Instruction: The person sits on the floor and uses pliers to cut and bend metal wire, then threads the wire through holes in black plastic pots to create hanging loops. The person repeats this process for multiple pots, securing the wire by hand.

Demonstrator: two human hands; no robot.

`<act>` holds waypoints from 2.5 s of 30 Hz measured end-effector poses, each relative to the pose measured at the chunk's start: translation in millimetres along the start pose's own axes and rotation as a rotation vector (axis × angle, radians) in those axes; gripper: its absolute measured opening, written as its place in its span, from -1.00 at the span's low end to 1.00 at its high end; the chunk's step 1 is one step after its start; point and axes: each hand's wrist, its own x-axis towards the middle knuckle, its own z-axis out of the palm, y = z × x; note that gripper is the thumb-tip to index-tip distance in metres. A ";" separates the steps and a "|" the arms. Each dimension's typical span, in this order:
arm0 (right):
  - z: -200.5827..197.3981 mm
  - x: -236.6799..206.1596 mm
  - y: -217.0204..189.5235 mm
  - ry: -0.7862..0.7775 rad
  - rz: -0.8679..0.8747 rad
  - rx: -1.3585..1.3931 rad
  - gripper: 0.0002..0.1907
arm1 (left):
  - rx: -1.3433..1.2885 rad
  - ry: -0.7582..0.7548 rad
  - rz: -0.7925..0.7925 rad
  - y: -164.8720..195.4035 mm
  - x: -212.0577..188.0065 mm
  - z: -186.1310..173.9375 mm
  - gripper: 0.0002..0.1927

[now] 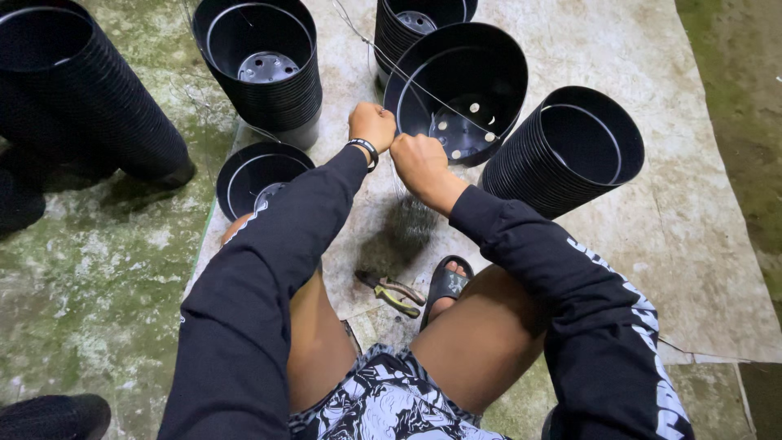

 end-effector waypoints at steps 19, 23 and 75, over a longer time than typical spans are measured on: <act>-128.0 -68.6 27.1 -0.093 -0.730 0.161 -0.67 | 0.272 -0.545 0.406 -66.5 39.9 -103.0 -0.76; -105.6 -92.8 8.9 -0.309 -0.843 0.231 -0.89 | 0.247 -0.752 0.380 -75.9 35.1 -100.5 -0.70; 94.7 -217.5 -83.5 -0.447 -0.747 0.558 -0.68 | -0.156 -0.465 0.559 -77.5 -47.0 -61.4 -0.80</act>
